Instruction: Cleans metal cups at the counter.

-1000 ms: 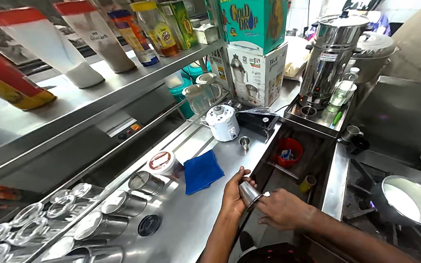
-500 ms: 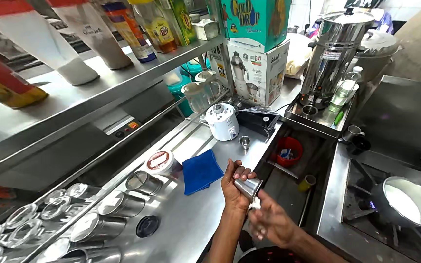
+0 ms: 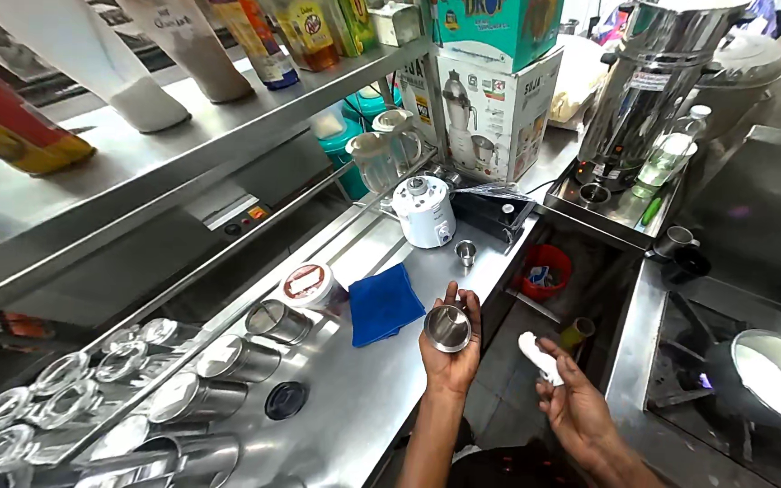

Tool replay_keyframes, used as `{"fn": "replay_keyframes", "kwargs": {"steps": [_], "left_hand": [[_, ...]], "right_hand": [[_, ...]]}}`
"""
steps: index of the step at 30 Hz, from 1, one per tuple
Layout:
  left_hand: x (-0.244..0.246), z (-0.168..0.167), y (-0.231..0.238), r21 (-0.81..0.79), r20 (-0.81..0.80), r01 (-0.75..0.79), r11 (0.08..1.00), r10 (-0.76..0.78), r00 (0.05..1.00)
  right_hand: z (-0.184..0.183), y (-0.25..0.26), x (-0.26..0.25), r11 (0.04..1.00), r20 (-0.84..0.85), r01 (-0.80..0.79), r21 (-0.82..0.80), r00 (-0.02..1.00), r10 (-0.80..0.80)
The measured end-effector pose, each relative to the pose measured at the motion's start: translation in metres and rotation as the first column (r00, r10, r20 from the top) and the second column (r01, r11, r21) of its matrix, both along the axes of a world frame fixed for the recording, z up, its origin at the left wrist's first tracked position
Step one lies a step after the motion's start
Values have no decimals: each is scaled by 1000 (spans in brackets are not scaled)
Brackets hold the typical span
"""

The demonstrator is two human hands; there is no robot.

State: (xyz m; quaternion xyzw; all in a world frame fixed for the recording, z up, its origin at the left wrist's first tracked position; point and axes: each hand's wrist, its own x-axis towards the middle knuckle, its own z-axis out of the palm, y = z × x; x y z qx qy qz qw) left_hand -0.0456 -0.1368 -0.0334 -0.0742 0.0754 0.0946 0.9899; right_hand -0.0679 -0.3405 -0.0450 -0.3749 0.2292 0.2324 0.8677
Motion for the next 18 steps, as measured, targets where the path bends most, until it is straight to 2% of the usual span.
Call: {"fn": "replay_keyframes", "kwargs": {"steps": [3,5,8,9,11,13,15,16,18], "left_hand": [[-3,6,-2,11,-126,-5,1000,6,992],[-5,4,-2,89,-190,29,996,-11,982],[-11,-4,-6,267,-315,191,945,-101,944],[-13,-4,-11,329,-380,281,902,-146,913],[-13,-3,-21,434,-495,372,821,-128,859],[-17,-8,-23,496,-546,365,788,-44,837],[-20,-15,-22,581,-572,330,744,84,816],[-22,-18,-20,638,-576,338,692,139,805],[-28,-26,-12,748,-548,368,553,200,812]], "right_hand": [[7,14,4,999,-13,34,33,999,-34],[17,26,10,997,122,55,54,991,-61],[10,46,16,990,461,-102,-99,877,137],[4,54,15,973,510,-151,-173,832,220],[-10,71,16,925,576,-199,-322,735,359],[-25,79,21,855,663,-91,-511,591,460],[-40,83,31,717,700,136,-684,398,592],[-48,89,37,670,713,253,-697,336,615],[-63,101,48,627,739,398,-670,276,615]]}}
